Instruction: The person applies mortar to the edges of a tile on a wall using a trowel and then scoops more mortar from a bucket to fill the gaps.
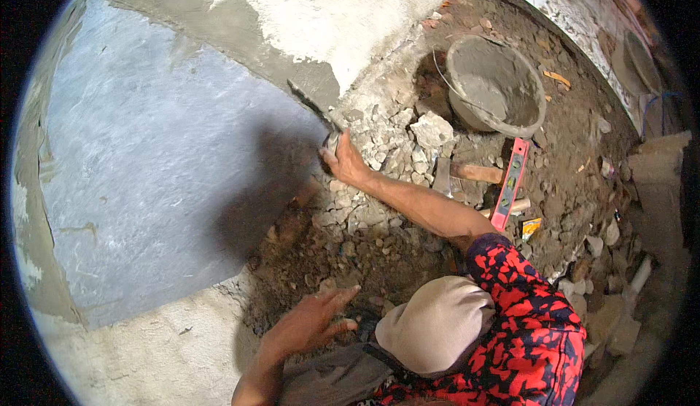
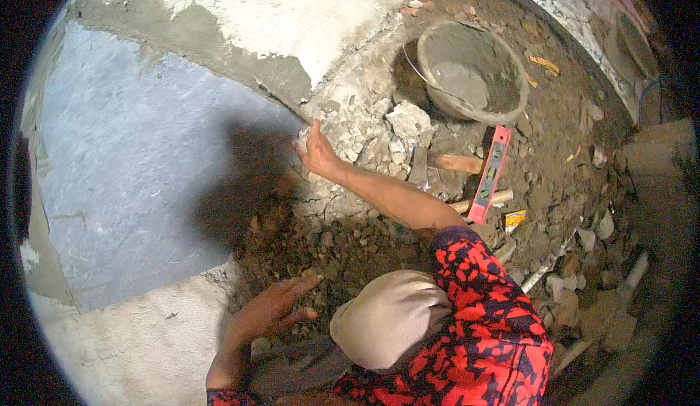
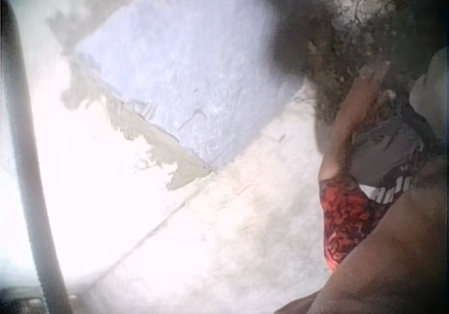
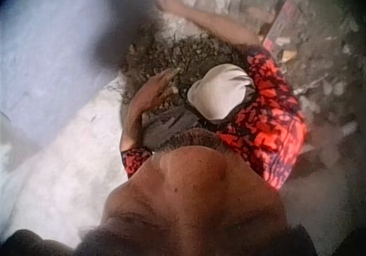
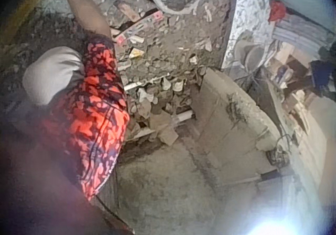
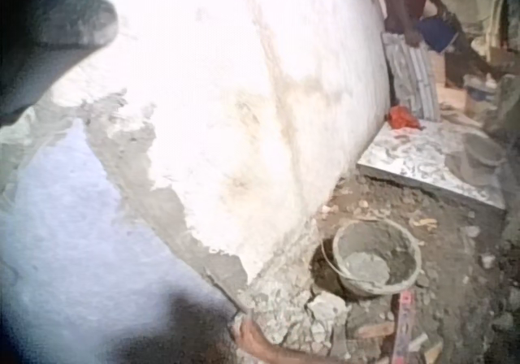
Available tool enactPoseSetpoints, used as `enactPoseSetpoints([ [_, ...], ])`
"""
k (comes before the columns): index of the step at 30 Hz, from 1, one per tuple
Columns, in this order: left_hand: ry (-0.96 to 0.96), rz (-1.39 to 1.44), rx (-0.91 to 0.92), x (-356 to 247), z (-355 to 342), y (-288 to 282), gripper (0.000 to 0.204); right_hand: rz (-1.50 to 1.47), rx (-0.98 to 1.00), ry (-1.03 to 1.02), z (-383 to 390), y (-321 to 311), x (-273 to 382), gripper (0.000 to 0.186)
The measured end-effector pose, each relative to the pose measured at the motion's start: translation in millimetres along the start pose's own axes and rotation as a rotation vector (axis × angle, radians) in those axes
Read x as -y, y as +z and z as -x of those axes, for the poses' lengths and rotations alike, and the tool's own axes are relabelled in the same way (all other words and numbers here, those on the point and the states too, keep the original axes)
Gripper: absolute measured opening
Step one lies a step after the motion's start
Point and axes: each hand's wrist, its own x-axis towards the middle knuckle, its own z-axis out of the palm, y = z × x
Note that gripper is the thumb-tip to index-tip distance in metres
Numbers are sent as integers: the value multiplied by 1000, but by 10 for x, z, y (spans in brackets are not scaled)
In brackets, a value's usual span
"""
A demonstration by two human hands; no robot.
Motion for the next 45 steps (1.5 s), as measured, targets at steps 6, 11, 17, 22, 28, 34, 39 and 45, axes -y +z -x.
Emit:
enactPoseSetpoints([
  [6,12,-2,-9,-12,43,-17,65,-107,304,24,-38,-597,-208,39],
  [11,71,-1,-72,53,27,21,64,-47,271,-108,-91,-992,4,31],
  [17,-60,28,65,-16,9,-54,66,-309,94,74,-355,-737,880,31],
  [22,-42,67,41,2,60,-7,66,-328,314,68,-89,-714,720,39],
  [28,35,62,-4,33,68,33,66,-94,232,69,208,-821,95,51],
  [34,14,24,20,-63,33,-6,66,-57,263,226,109,-467,-93,62],
  [39,-10,19,0,-48,98,-23,65,-89,422,227,148,-835,61,46],
  [45,86,48,-84,36,148,54,63,382,31,-156,156,-1939,224,22],
])
